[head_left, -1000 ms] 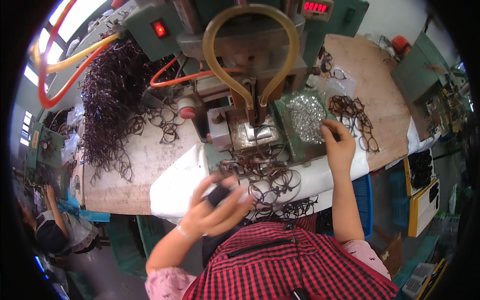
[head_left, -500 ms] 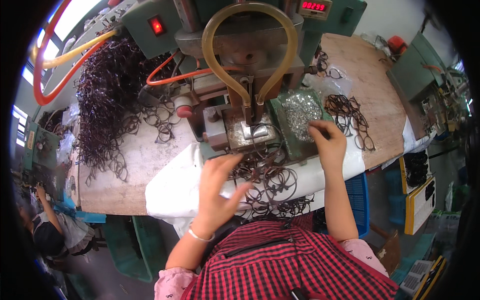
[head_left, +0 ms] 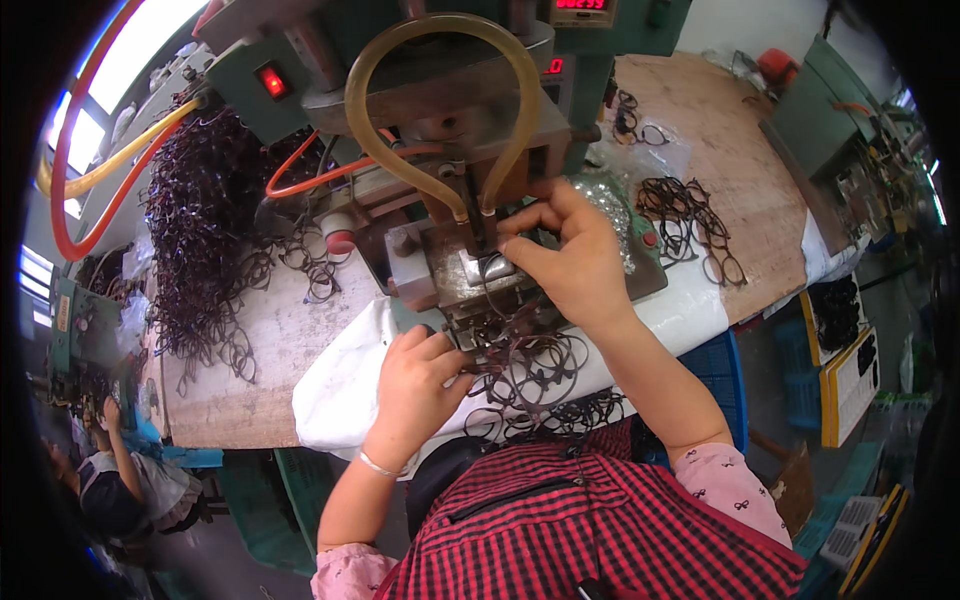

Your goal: The person assembles eyeglasses by placing frames into a machine, inserting nose pads, and operating a lever to secure the parts. The person handles multiple frames and nose pads, placing finished units on the table.

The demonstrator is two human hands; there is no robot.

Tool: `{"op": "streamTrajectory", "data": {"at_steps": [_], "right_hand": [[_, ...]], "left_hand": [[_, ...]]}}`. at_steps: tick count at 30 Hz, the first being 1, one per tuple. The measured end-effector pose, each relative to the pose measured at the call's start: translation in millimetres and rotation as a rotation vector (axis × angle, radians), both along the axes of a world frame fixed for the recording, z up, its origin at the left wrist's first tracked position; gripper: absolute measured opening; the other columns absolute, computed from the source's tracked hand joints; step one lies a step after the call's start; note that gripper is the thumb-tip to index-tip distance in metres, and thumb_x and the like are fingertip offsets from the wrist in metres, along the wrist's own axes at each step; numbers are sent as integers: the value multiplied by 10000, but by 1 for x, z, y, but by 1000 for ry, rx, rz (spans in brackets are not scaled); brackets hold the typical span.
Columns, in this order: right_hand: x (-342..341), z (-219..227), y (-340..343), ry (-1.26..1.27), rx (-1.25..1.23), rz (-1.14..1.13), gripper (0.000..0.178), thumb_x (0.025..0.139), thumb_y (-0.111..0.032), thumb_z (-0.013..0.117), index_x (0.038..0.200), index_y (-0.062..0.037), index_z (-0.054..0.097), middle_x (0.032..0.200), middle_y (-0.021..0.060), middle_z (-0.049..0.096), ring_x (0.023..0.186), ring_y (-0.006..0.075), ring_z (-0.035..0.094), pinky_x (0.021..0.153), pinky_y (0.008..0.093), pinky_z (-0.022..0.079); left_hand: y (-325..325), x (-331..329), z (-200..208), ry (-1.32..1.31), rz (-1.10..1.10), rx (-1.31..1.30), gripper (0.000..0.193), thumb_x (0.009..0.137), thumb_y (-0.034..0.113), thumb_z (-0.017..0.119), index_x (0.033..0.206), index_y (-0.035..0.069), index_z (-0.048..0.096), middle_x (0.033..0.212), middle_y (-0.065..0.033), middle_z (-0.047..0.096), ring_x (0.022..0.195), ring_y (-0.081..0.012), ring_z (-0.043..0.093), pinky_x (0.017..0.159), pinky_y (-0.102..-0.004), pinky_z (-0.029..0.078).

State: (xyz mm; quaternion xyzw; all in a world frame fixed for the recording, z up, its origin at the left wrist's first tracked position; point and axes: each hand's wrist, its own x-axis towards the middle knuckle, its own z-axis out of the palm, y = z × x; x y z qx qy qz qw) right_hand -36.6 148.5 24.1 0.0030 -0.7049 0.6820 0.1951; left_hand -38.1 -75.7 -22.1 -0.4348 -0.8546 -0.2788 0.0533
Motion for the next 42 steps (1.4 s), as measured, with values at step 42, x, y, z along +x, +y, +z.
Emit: {"op": "streamTrajectory", "data": {"at_steps": [42], "right_hand": [[37,-100,91,-26,465,-582,110,837,-37,685,937,-8,718,888,106,714,807,200,670,739,307,520]], "left_hand": [[-21,44,13,-1127,255,673,262,1016,199,579,1143,-20,646,911,-81,712,796,-141,662,710,-259,514]]}}
